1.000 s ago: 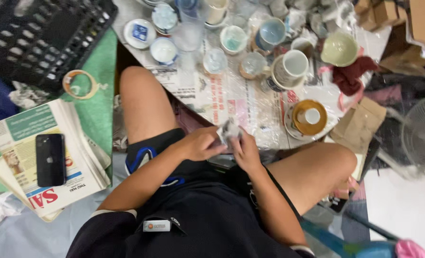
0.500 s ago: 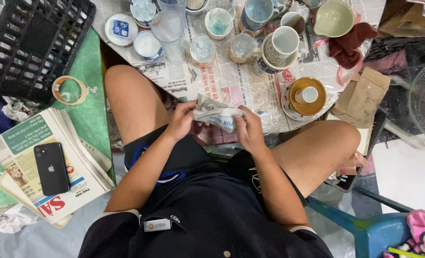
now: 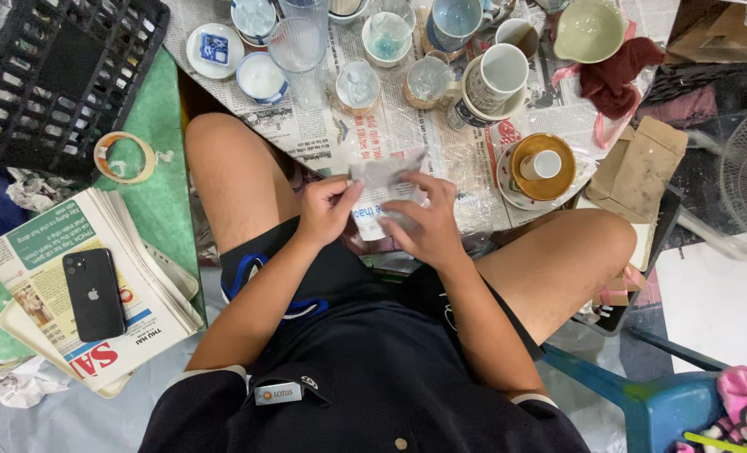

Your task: The person wraps individual ceramic cups and bowls with newspaper sheets. They fold the paper around each item and place the wrapped pieces into a black plastic crate.

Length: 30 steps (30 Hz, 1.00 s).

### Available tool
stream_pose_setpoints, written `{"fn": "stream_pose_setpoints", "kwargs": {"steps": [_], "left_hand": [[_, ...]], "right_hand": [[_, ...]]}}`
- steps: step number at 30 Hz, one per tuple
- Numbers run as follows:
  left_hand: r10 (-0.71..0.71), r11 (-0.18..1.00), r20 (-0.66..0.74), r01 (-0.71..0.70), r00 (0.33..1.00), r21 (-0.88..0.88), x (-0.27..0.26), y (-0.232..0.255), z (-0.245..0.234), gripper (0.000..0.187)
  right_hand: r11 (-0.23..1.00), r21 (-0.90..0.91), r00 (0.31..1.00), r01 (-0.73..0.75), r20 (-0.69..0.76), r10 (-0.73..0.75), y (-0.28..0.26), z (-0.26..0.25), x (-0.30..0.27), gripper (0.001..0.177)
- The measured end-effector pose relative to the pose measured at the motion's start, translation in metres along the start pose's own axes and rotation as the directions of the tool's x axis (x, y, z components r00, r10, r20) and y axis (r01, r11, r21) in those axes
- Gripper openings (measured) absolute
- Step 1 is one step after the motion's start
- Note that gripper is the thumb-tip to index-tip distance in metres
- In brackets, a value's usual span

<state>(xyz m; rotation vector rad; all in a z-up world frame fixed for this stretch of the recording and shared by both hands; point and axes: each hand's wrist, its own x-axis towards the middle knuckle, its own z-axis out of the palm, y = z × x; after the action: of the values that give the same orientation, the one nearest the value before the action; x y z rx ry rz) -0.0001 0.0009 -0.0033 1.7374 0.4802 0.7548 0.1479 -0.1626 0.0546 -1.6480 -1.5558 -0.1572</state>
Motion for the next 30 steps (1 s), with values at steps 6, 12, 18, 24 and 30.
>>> {"fn": "stream_pose_setpoints", "kwargs": {"steps": [6, 12, 18, 24, 30], "left_hand": [[-0.203, 0.960, 0.031, 0.206, 0.979, -0.188, -0.001, -0.025, 0.000, 0.037], [-0.041, 0.952, 0.214, 0.103, 0.976, -0.287, -0.002, -0.024, 0.004, 0.028], [-0.114, 0.977, 0.189, 0.145, 0.975, -0.157, 0.001, -0.024, 0.004, 0.019], [-0.156, 0.975, 0.063, 0.163, 0.986, -0.148, 0.001, -0.026, 0.005, 0.021], [-0.268, 0.906, 0.041, 0.266, 0.963, -0.329, 0.002, -0.037, 0.005, 0.021]], "right_hand": [[0.949, 0.236, 0.975, -0.211, 0.124, 0.186, 0.001, 0.016, -0.006, 0.043], [0.893, 0.240, 0.923, -0.382, 0.146, 0.355, -0.002, 0.033, -0.011, 0.065], [0.893, 0.205, 0.916, -0.400, 0.130, 0.380, -0.006, 0.033, -0.008, 0.034], [0.955, 0.153, 0.963, -0.253, 0.130, 0.234, -0.008, 0.031, -0.006, 0.036], [0.887, 0.230, 0.914, -0.400, 0.171, 0.368, -0.003, 0.035, -0.009, 0.031]]}}
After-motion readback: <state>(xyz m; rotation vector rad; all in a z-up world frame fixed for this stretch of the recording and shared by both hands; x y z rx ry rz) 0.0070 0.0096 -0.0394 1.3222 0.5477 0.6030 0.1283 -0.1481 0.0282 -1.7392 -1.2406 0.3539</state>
